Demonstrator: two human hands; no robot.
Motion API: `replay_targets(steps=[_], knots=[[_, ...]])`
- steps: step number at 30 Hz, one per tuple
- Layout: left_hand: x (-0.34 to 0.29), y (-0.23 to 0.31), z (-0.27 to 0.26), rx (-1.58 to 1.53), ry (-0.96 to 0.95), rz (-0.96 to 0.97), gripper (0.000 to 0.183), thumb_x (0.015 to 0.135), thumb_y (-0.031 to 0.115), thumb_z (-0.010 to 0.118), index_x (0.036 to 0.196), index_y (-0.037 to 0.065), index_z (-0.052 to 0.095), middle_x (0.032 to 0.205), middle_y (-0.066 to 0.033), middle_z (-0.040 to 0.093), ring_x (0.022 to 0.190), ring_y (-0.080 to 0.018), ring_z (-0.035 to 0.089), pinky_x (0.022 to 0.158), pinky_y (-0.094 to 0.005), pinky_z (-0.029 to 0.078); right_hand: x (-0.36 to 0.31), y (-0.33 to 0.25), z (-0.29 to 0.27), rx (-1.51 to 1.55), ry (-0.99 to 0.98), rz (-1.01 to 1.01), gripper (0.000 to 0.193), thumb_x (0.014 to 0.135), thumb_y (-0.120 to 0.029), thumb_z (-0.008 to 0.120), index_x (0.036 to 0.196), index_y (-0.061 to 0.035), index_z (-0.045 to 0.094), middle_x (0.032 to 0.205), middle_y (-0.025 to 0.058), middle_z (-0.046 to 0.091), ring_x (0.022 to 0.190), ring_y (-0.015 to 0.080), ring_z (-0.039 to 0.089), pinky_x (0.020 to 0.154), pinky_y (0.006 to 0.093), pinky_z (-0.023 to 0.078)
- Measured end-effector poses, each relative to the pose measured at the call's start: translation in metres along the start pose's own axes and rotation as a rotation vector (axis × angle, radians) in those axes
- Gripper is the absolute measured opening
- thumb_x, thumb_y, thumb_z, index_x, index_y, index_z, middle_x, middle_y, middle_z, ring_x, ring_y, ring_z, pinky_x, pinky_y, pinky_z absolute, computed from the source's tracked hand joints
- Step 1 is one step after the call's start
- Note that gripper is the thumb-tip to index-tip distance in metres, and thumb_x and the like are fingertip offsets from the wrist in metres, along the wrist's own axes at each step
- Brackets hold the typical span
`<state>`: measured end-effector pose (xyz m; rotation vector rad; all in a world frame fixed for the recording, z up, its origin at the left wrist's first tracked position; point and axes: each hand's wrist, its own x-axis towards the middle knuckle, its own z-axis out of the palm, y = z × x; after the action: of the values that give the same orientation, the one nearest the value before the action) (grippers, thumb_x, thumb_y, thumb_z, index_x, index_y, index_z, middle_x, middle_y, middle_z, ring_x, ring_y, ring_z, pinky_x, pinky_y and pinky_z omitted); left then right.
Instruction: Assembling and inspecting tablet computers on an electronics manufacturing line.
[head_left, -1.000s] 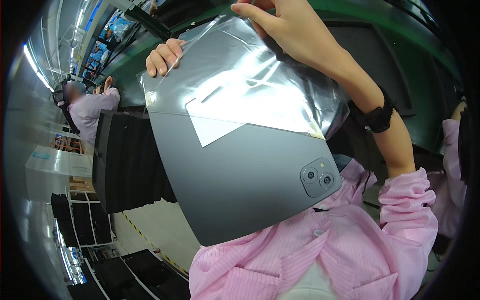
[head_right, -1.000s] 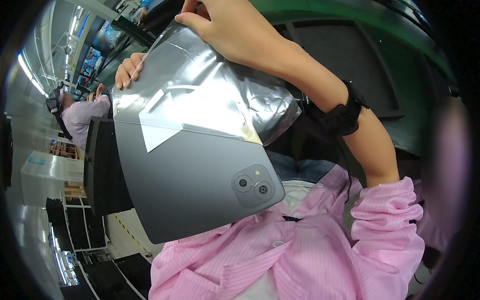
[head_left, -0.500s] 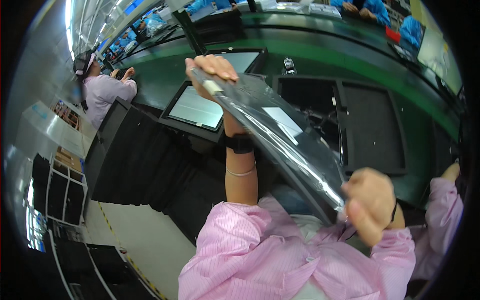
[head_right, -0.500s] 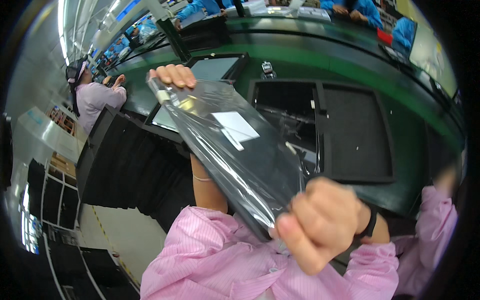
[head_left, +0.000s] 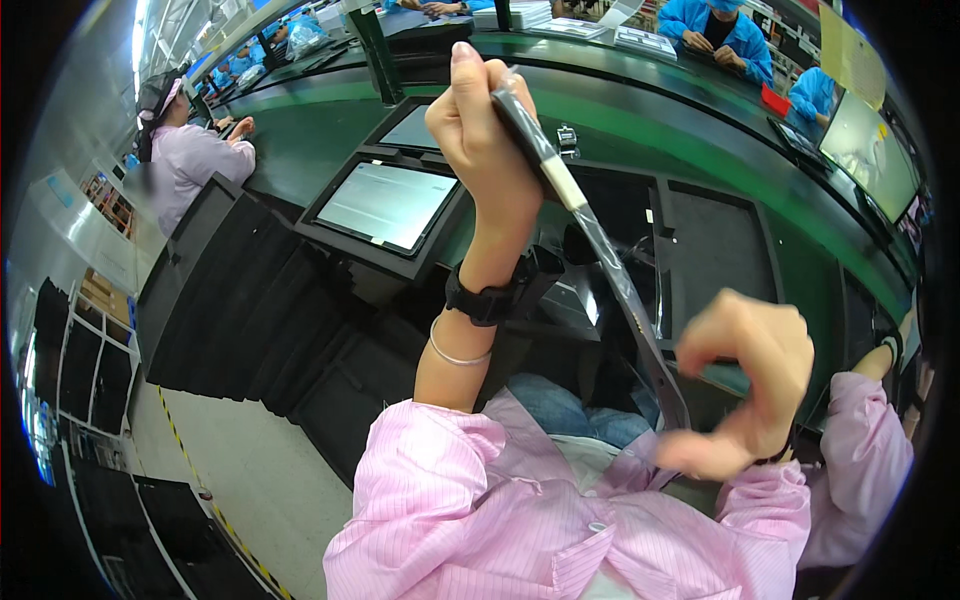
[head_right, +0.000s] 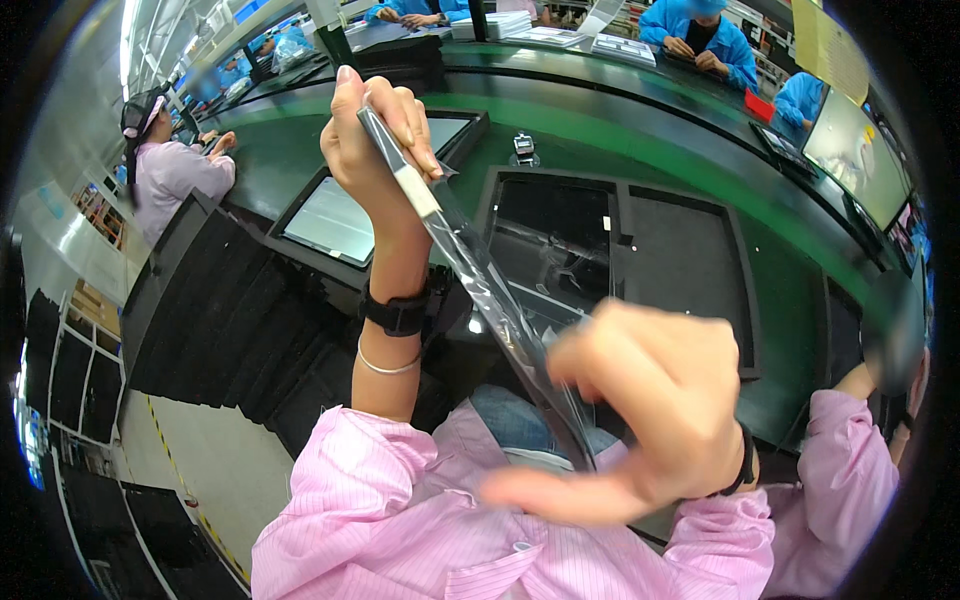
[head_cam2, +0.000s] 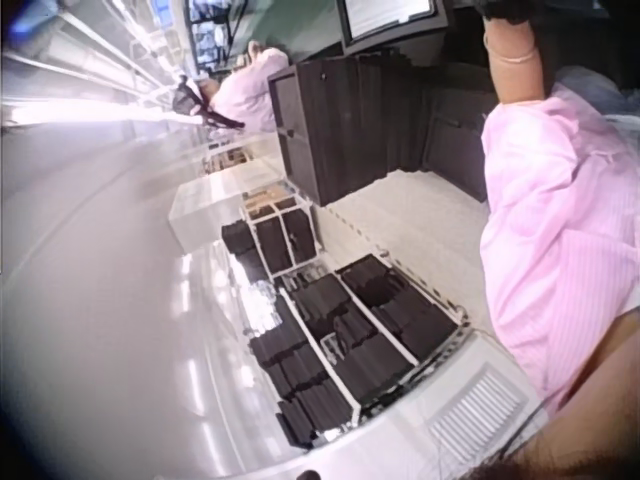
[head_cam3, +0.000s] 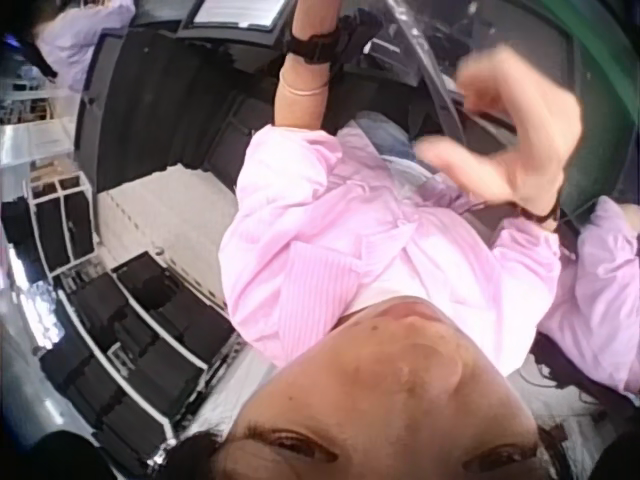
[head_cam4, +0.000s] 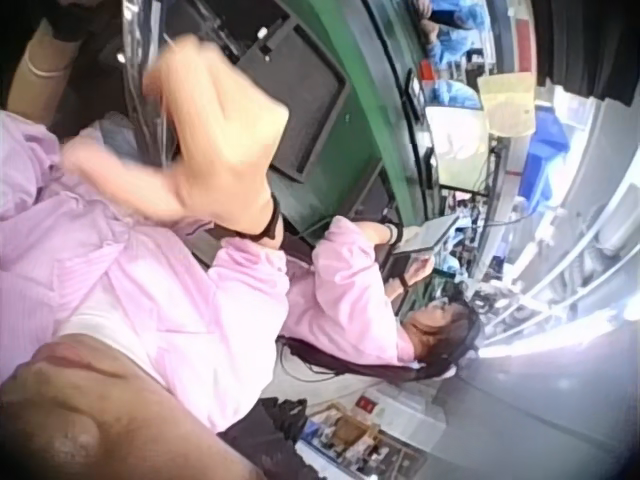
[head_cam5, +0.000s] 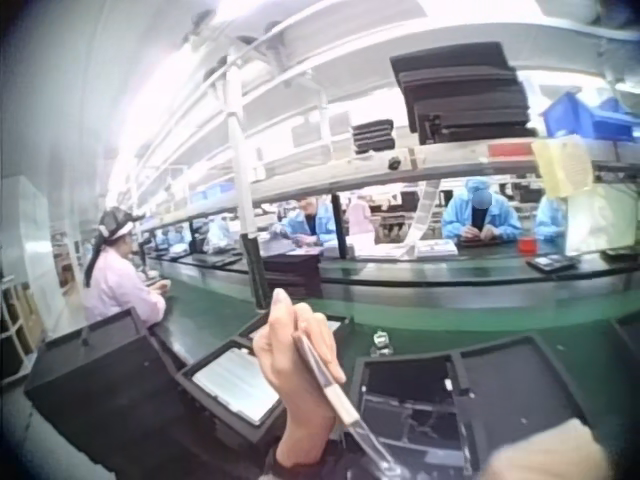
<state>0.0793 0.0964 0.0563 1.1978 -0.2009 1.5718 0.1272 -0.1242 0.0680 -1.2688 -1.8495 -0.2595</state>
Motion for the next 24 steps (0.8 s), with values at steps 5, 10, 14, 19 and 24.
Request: replay_targets(steps=[5,10,14,19,24], knots=[[-0.007,0.006,0.001,0.068,-0.026,0.032,0.053,0.092,0.033,0.032,0.046,0.007,0.038,0.037,-0.0047,0.035,0.027,-0.0104,0.03,0.028,-0.0199,0.024,0.022,0.002,0.019,-0.012,-0.08,0.286,0.021,0.071,-0.009,0.068,0.067,0.0001,0.05,0.056,0.0038,0.05,0.047,0.0116,0.05,0.045,0.0218,0.038],[-0.01,0.0,0.006,-0.041,-0.101,-0.046,0.052,0.092,0.033,0.032,0.048,0.007,0.039,0.036,-0.0064,0.036,0.026,-0.0114,0.031,0.026,-0.0195,0.026,0.015,0.012,0.014,0.647,-0.11,0.668,0.021,0.08,-0.01,0.06,0.064,-0.0012,0.048,0.057,0.0015,0.048,0.046,0.0066,0.047,0.043,0.0185,0.036],[-0.015,-0.005,0.01,-0.158,-0.111,-0.158,0.05,0.093,0.032,0.033,0.049,0.008,0.034,0.04,-0.0013,0.036,0.034,-0.0063,0.03,0.034,-0.0217,0.02,0.011,0.016,0.026,1.029,-0.023,0.71,0.024,0.086,-0.014,0.056,0.067,-0.0031,0.046,0.056,0.0009,0.05,0.043,0.0051,0.046,0.039,0.0178,0.034],[-0.016,-0.014,0.012,-0.204,-0.102,-0.199,0.049,0.093,0.032,0.035,0.05,0.009,0.036,0.04,-0.001,0.035,0.033,-0.0066,0.03,0.033,-0.0218,0.02,0.013,0.013,0.028,1.067,0.038,0.736,0.025,0.086,-0.014,0.055,0.066,-0.0047,0.043,0.057,0.0017,0.051,0.042,0.0052,0.046,0.036,0.0181,0.035],[-0.014,-0.022,0.01,-0.147,-0.151,-0.204,0.049,0.092,0.033,0.032,0.051,0.007,0.038,0.037,-0.0077,0.038,0.026,-0.0119,0.032,0.025,-0.02,0.028,0.01,0.02,0.026,1.071,0.055,0.717,0.024,0.086,-0.013,0.055,0.067,-0.0048,0.043,0.056,0.0008,0.05,0.041,0.0046,0.045,0.036,0.018,0.035]])
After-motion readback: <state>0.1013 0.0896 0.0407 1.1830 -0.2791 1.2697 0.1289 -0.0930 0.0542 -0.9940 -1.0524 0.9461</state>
